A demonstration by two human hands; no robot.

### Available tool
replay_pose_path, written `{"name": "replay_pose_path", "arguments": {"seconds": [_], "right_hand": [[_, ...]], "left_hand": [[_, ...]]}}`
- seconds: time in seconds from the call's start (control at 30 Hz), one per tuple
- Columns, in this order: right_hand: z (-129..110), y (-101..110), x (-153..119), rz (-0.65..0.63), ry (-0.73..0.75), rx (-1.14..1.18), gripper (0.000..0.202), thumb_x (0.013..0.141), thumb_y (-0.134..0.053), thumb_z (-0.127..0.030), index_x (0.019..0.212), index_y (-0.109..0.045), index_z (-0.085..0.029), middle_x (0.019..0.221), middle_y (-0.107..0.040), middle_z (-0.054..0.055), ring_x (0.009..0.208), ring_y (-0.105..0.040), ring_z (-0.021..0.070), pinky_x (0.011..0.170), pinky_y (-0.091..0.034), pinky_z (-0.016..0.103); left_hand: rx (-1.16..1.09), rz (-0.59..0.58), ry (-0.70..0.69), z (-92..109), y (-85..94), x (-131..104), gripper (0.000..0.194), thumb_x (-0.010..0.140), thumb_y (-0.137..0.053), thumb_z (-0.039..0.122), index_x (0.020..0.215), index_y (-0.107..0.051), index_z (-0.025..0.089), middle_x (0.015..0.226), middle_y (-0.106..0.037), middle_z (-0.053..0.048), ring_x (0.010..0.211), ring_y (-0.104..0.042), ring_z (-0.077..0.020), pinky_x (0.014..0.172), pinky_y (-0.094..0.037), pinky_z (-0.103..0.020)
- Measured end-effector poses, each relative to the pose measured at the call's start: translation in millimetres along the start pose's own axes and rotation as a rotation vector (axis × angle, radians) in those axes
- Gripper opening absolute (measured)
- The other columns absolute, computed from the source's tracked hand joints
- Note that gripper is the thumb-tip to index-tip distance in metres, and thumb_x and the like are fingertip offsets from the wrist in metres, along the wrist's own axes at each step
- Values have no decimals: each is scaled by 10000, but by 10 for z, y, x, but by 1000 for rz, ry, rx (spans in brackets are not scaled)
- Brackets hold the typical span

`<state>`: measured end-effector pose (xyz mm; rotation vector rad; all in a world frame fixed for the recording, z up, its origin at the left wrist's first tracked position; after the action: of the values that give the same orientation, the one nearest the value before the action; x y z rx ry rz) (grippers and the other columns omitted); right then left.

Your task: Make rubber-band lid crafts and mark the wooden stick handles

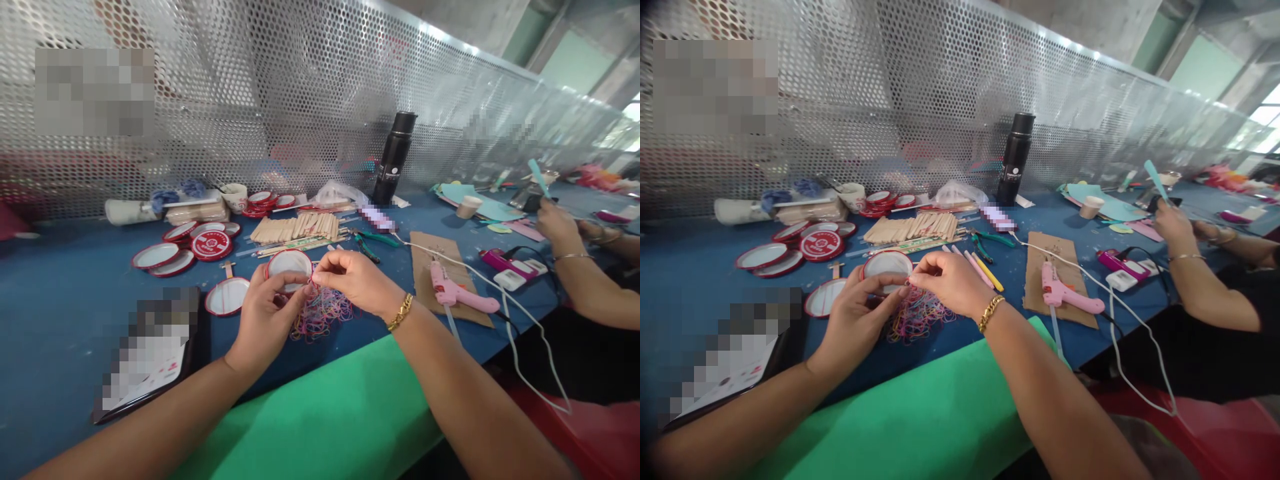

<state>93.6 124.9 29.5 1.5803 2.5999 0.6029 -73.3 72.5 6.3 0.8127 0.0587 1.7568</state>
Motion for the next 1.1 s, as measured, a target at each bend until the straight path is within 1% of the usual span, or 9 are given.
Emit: {"name": "replay_pose_path", "arguments": {"seconds": [0.17, 0.27, 0.4, 0.47, 0.57, 0.67, 0.87, 1.0, 1.1], "right_hand": [[0, -39, -6, -41, -12, -1, 67, 821, -710, -213, 781, -677, -171, 711, -646, -24, 675, -567, 116, 660, -436, 257], [-20, -27, -12, -10, 15, -13, 55, 813, -695, -199, 771, -674, -170, 712, -645, -24, 666, -559, 111, 654, -434, 254], [-43, 11, -16, 53, 59, -5, 53, 805, -667, -198, 758, -648, -182, 715, -636, -31, 662, -541, 104, 643, -429, 245], [-44, 24, -16, 63, 59, 3, 53, 805, -657, -201, 758, -642, -183, 716, -636, -30, 661, -540, 103, 640, -428, 245], [-39, 35, -16, 75, 55, 5, 56, 802, -654, -208, 755, -641, -181, 713, -634, -27, 656, -539, 103, 638, -427, 247], [-26, 27, -12, 80, 53, 0, 50, 796, -661, -217, 761, -655, -181, 714, -642, -26, 656, -546, 105, 635, -427, 248], [-20, -43, 1, 97, 95, -63, 55, 791, -655, -195, 741, -661, -175, 700, -657, -15, 643, -565, 113, 629, -436, 256], [-38, -81, -7, 94, 80, -100, 58, 792, -662, -198, 738, -663, -177, 674, -638, -21, 615, -537, 107, 592, -409, 251], [-72, -70, -27, 51, 64, -59, 57, 779, -652, -197, 725, -649, -178, 657, -598, -28, 614, -506, 109, 599, -395, 261]], "left_hand": [[18, 8, -17, -6, 7, 6, 180, 848, -668, 370, 793, -765, 229, 811, -598, -40, 686, -558, -185, 527, -485, -279], [32, 14, -14, -1, 11, 2, 203, 847, -662, 390, 762, -752, 228, 805, -582, -40, 671, -548, -186, 518, -472, -281], [38, 2, -22, -20, -5, -4, 179, 842, -657, 358, 732, -729, 237, 678, -548, -10, 614, -507, -183, 628, -533, -345], [43, -7, -18, -41, -16, -5, 149, 835, -658, 338, 777, -749, 235, 673, -549, -6, 611, -510, -183, 701, -554, -384], [63, -19, -12, -53, -23, -5, 171, 820, -669, 344, 871, -783, 227, 729, -568, -25, 687, -550, -208, 752, -556, -408], [65, -36, 0, -35, -6, -9, 216, 837, -660, 389, 894, -789, 225, 793, -591, -40, 742, -561, -213, 732, -542, -381], [52, -76, -23, 25, 32, -23, 335, 924, -536, 417, 950, -790, 200, 908, -666, -79, 935, -586, -268, 772, -492, -389], [43, -44, -13, 37, 17, -14, 242, 847, -630, 408, 841, -769, 210, 791, -643, -48, 819, -577, -242, 729, -481, -364], [31, -21, 26, 30, 11, -4, 228, 839, -618, 394, 778, -741, 212, 758, -616, -30, 675, -544, -195, 641, -453, -330]]}}
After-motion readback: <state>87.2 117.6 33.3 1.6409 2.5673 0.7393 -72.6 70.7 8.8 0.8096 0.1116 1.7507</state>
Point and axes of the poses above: each hand's wrist, its own x-axis towards the middle knuckle, its own y-axis out of the back of the hand, z = x × y, the point moved 3 cm from there along x, towards the middle knuckle
